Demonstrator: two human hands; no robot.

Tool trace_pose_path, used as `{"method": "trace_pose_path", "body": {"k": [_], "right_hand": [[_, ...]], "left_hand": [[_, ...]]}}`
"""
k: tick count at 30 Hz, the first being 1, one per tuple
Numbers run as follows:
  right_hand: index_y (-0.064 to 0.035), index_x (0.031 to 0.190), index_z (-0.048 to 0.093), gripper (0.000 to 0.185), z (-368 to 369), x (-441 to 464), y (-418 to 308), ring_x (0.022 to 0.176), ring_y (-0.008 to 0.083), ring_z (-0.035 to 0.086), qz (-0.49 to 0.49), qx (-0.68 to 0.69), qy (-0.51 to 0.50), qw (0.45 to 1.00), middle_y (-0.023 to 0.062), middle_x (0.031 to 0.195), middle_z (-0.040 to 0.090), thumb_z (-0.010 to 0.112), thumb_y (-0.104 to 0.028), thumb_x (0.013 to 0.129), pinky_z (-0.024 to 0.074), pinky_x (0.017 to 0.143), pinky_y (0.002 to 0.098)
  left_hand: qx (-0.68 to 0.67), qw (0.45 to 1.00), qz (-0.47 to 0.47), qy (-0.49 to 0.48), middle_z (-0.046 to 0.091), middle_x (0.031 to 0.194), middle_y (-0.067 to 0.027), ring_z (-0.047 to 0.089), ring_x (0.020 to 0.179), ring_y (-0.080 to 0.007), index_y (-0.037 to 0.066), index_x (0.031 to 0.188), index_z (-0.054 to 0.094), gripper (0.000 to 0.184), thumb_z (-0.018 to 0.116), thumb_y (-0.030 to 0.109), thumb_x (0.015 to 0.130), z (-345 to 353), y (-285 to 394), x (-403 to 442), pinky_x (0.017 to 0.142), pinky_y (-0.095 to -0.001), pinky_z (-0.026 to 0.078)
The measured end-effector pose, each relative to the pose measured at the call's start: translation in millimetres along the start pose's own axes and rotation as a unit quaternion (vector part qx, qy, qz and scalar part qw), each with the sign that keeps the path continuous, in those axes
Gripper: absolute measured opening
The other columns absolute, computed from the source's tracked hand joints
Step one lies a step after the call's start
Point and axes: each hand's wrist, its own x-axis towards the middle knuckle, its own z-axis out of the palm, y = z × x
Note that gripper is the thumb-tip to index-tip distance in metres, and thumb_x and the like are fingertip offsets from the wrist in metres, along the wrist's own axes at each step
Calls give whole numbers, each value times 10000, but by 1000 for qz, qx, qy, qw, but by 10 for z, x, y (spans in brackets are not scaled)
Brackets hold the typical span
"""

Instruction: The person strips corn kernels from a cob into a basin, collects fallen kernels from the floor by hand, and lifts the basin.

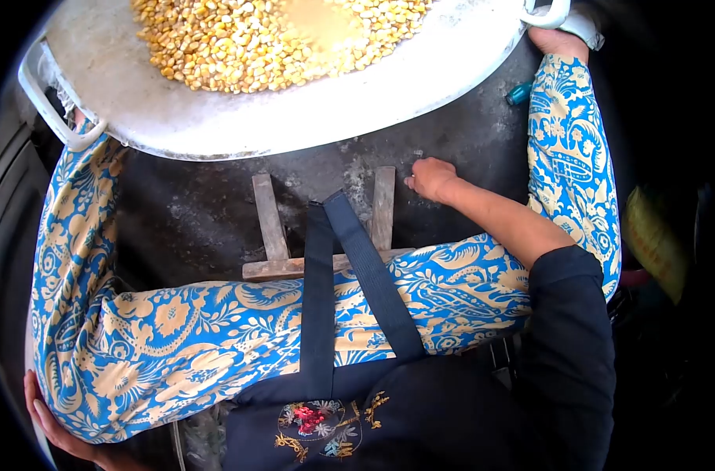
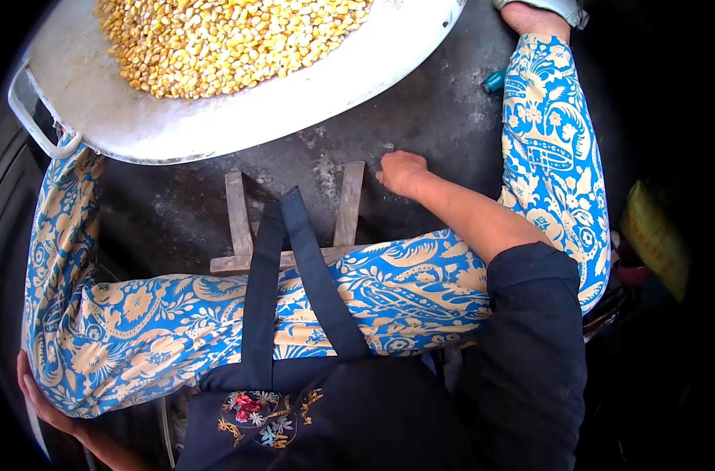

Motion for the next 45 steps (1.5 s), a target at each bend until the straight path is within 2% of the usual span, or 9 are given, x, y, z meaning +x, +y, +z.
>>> {"method": "trace_pose_path", "body": {"k": [6, 12, 18, 25, 28, 34, 38, 42, 45], "right_hand": [[7, 807, 618, 275, 228, -27, 26, 456, 186, 604, 133, 301, 50, 943, 108, 631, 627, 539, -252, 857, 507, 538, 324], [-3, 789, 604, 225, -163, -36, 176, 459, 165, 601, 83, 308, -95, 943, 91, 632, 629, 513, -204, 832, 440, 375, 275], [-10, 767, 605, 218, -1199, -923, 269, 480, 120, 580, -54, 322, 81, 942, 60, 656, 622, 511, -200, 817, 438, 421, 255], [-13, 872, 611, 367, -1406, -1603, -268, 493, 77, 562, -243, 416, 273, 833, 42, 684, 618, 482, -353, 922, 406, 440, 198], [28, 826, 597, 443, -1246, -1783, -440, 515, 119, 584, -278, 377, 341, 815, 77, 662, 610, 443, -375, 928, 461, 511, 272], [0, 833, 610, 203, -998, -2802, -501, 566, 97, 575, -256, 353, 408, 802, 50, 684, 611, 532, -182, 881, 472, 552, 236], [-14, 814, 602, 137, -1214, -3354, -578, 657, 259, 626, -296, 116, 503, 804, 125, 706, 624, 598, -151, 804, 485, 604, 328], [-16, 961, 571, 208, -1523, -3479, -618, 699, 296, 628, -361, 46, 577, 732, 172, 834, 623, 567, -85, 764, 509, 684, 354], [-12, 975, 566, 216, -1965, -3072, -408, 685, 263, 634, -375, 120, 560, 729, 168, 874, 620, 553, -79, 771, 512, 674, 346]], "left_hand": [[-56, 995, -72, 48, 466, 1288, -131, 461, 1198, -234, 21, 1256, 451, 483, 268, 351, 955, 85, 101, -42, 1052, -367, 323], [-85, 995, -27, 48, 504, 1256, -117, 496, 1153, -212, 20, 1258, 451, 454, 290, 314, 951, 99, -28, -26, 1027, -341, 356], [-241, 968, 23, 71, 518, 1199, -146, 507, 1102, -195, -37, 1159, 512, 340, 359, 176, 943, 256, -119, -56, 1004, -309, 348], [-351, 924, 144, 48, 541, 1033, -82, 508, 938, -138, -18, 966, 568, 156, 479, 63, 867, 415, 71, -68, 884, -255, 374], [-331, 926, 177, 31, 532, 957, -53, 503, 866, -115, -15, 922, 560, 129, 508, 78, 850, 375, 157, -80, 805, -240, 401], [-267, 926, 253, 89, 574, 832, -73, 531, 787, -168, -11, 854, 581, 116, 568, 92, 802, 316, 357, -104, 737, -268, 424], [-218, 927, 275, 130, 591, 801, -78, 548, 781, -207, 11, 819, 594, 127, 600, 130, 777, 293, 400, -146, 719, -307, 441], [-160, 944, 254, 138, 603, 791, -78, 561, 769, -210, 27, 809, 608, 133, 605, 154, 772, 247, 370, -130, 710, -311, 452], [-52, 985, 163, 22, 616, 776, -75, 582, 749, -193, 31, 835, 630, 184, 629, 196, 754, 118, 487, -97, 692, -299, 476]]}}
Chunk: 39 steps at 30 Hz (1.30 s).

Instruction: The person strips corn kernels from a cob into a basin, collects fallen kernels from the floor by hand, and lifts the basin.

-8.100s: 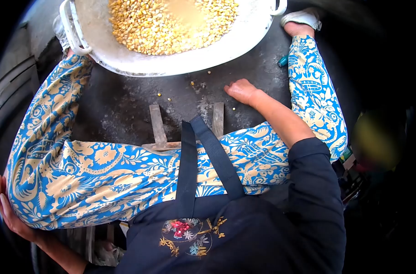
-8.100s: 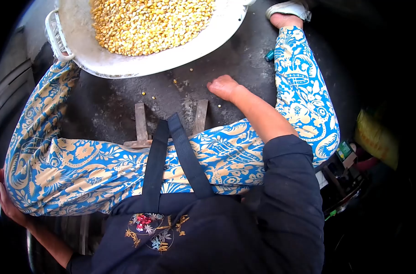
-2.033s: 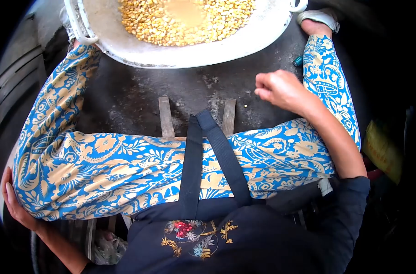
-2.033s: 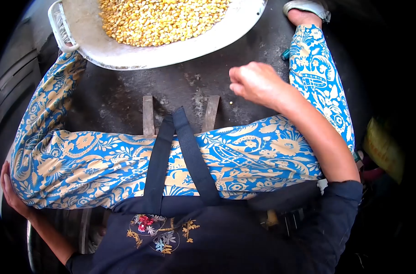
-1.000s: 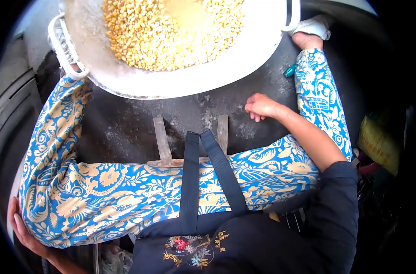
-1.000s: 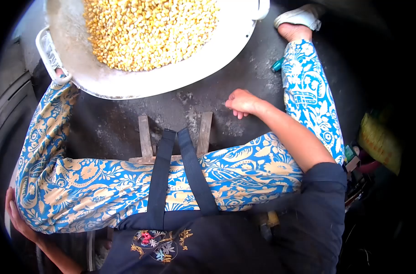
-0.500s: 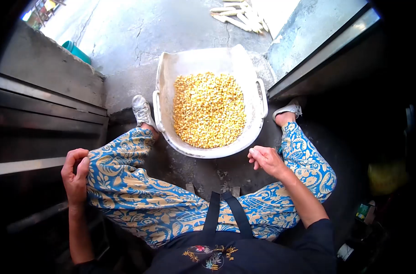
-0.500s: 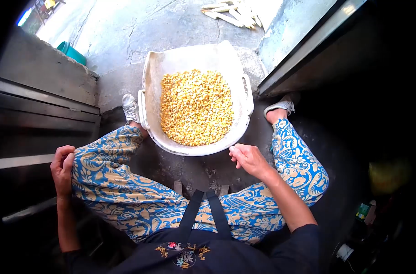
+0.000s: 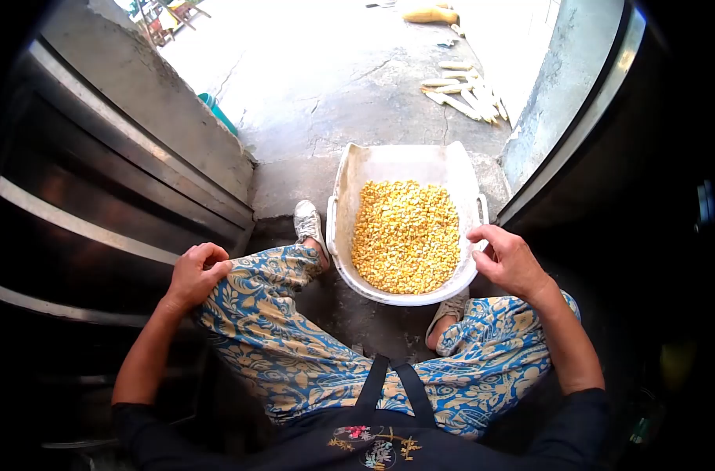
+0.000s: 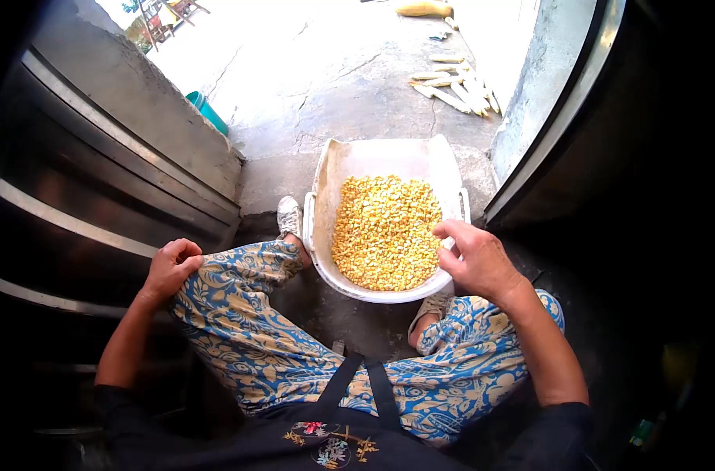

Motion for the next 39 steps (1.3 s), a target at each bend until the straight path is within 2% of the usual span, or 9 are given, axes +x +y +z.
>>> {"method": "trace_pose_path", "body": {"k": [3, 6, 12, 16, 18, 22, 26, 31, 39], "right_hand": [[-37, 981, 588, 282, -49, 346, 662, 779, 344, 624, 12, -277, -89, 957, 188, 920, 624, 556, -234, 782, 485, 749, 432], [4, 912, 596, 340, -171, 631, 733, 939, 374, 585, 174, -299, -108, 932, 242, 952, 615, 551, -305, 779, 451, 823, 448], [48, 1268, 368, 667, 20, 680, 1052, 934, 332, 612, 312, -59, -169, 933, 239, 1003, 605, 620, -325, 775, 477, 797, 388], [25, 1262, 331, 615, 185, 780, 1319, 764, 257, 635, 329, 25, -112, 937, 172, 850, 627, 612, -245, 787, 489, 695, 354], [14, 1228, 323, 557, 162, 902, 1268, 733, 244, 635, 366, 5, -95, 926, 154, 798, 630, 600, -195, 792, 490, 684, 357], [-23, 1067, 349, 372, 239, 953, 1462, 656, 195, 602, 393, 115, -8, 912, 142, 721, 612, 583, -125, 797, 465, 616, 309], [-27, 1026, 361, 261, 301, 995, 1566, 602, 159, 574, 413, 150, 12, 898, 119, 693, 592, 525, -86, 831, 455, 578, 279], [-22, 980, 413, 132, 412, 1008, 1658, 464, 150, 548, 456, 177, -35, 872, 86, 667, 563, 465, -92, 880, 463, 465, 271], [-38, 865, 490, 109, 705, 572, 1778, 536, 130, 516, 502, 273, 42, 820, 58, 641, 528, 457, -142, 871, 422, 538, 256]], "left_hand": [[13, 992, -49, -117, 646, 842, -104, 616, 798, -188, 20, 939, 622, 314, 641, 285, 772, 11, 100, 454, 727, -298, 483], [-34, 985, -30, -167, 642, 921, -138, 612, 873, -215, 5, 1024, 595, 421, 634, 352, 788, 456, 63, 979, 764, -304, 472], [-68, 948, -33, -309, 560, 1103, -244, 552, 1049, -308, -82, 1273, 364, 829, 670, 466, 731, 1428, -62, 1700, 875, -349, 436], [-152, 909, -29, -387, 461, 1217, -274, 544, 1073, -305, -89, 1329, 219, 897, 680, 418, 749, 1834, 44, 1898, 904, -338, 429], [-149, 914, -107, -362, 491, 1147, -321, 501, 1118, -365, -92, 1192, 304, 763, 670, 399, 737, 1940, 149, 1898, 936, -391, 401], [-78, 898, -165, -401, 463, 1201, -313, 480, 1125, -407, -46, 1247, 235, 579, 508, 219, 812, 1948, 215, 2025, 915, -456, 399], [-112, 876, -241, -402, 452, 1217, -312, 482, 1118, -410, -33, 1261, 233, 550, 477, 200, 827, 2047, 213, 2047, 922, -457, 392], [-209, 901, -223, -307, 462, 1214, -289, 482, 1111, -417, 15, 1294, 220, 550, 464, 163, 824, 2208, 109, 1917, 928, -437, 393], [-177, 900, -249, -313, 623, 891, -185, 613, 900, -280, -5, 1013, 553, 359, 589, 236, 749, 2429, 82, 1835, 778, -375, 468]]}}
